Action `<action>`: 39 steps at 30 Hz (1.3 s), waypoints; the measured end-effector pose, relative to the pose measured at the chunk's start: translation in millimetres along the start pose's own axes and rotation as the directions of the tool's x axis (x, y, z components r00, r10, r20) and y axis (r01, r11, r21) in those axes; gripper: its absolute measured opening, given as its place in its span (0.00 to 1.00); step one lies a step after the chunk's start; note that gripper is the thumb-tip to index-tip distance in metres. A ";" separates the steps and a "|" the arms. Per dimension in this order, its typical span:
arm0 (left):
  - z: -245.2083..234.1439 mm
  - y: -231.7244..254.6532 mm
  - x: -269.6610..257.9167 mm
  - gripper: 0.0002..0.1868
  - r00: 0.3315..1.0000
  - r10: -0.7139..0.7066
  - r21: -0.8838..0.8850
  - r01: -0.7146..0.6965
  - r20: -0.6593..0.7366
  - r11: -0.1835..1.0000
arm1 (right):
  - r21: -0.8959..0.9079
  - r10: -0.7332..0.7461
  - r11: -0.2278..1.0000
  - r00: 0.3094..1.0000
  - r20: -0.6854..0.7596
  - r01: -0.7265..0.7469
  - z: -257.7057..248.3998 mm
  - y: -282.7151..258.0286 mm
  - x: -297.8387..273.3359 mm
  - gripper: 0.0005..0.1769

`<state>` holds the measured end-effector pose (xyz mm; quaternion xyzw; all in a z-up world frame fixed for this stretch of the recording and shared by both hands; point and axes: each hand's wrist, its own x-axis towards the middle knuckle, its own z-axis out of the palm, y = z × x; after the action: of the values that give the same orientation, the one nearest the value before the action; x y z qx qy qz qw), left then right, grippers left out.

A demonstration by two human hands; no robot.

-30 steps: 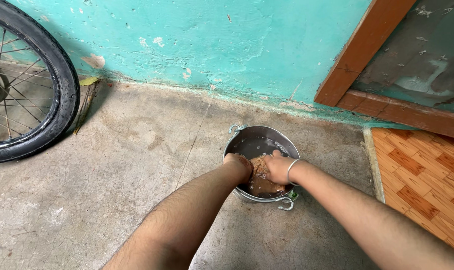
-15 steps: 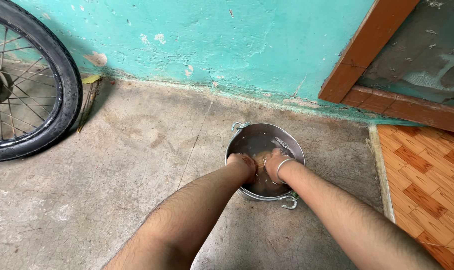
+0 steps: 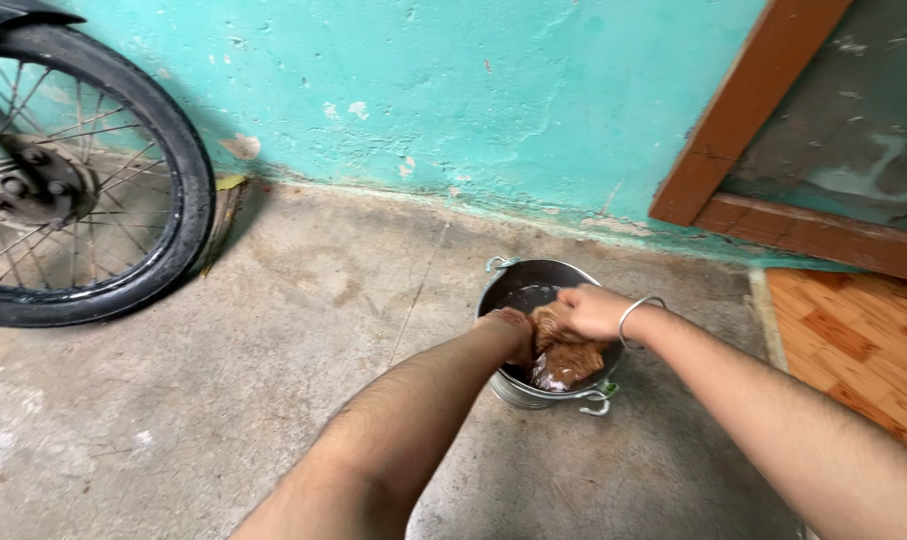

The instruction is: The person cleans a tiled floor by wiping it with a cloth by hand, rinsing the cloth in a bucket of water, and then continues wiping the floor surface.

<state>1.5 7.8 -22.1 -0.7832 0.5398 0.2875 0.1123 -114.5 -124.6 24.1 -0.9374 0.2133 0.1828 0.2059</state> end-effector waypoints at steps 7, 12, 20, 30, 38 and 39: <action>-5.7 -19.6 18.5 0.77 0.987 0.052 -0.193 -0.082 -0.153 0.978 | 0.481 0.179 0.870 0.978 -0.110 -0.105 -48.6 -41.6 -53.3 0.14; -7.6 -15.8 -3.5 0.70 0.958 0.240 -0.472 -0.287 -0.158 0.834 | 0.782 0.362 0.618 0.912 -0.192 -0.081 -91.0 -76.0 -100.0 0.17; -18.2 10.9 -32.1 0.33 0.922 -0.127 -0.776 -0.226 -0.365 0.589 | 0.984 0.428 0.172 0.896 -0.117 0.046 -107.5 -75.5 -113.5 0.20; -51.3 14.0 -70.1 0.25 0.788 -0.409 -0.796 -0.161 -0.460 0.584 | 0.934 0.639 0.015 0.722 0.265 -0.356 -41.3 -31.0 -83.6 0.29; -68.1 45.8 -85.4 0.24 0.735 -0.485 -0.880 -0.399 -0.475 0.258 | 0.965 0.502 -0.262 0.854 0.138 -0.002 24.8 -52.0 -54.5 0.36; -70.0 49.7 -86.3 0.24 0.738 -0.488 -0.884 -0.402 -0.467 0.238 | 0.941 0.496 -0.338 0.850 0.180 -0.002 21.1 -61.8 -59.9 0.39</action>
<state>-42.5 21.7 90.5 -0.7372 0.2167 0.2476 -0.5901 -141.0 -44.4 51.1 -0.3375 0.5051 -0.1673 0.7765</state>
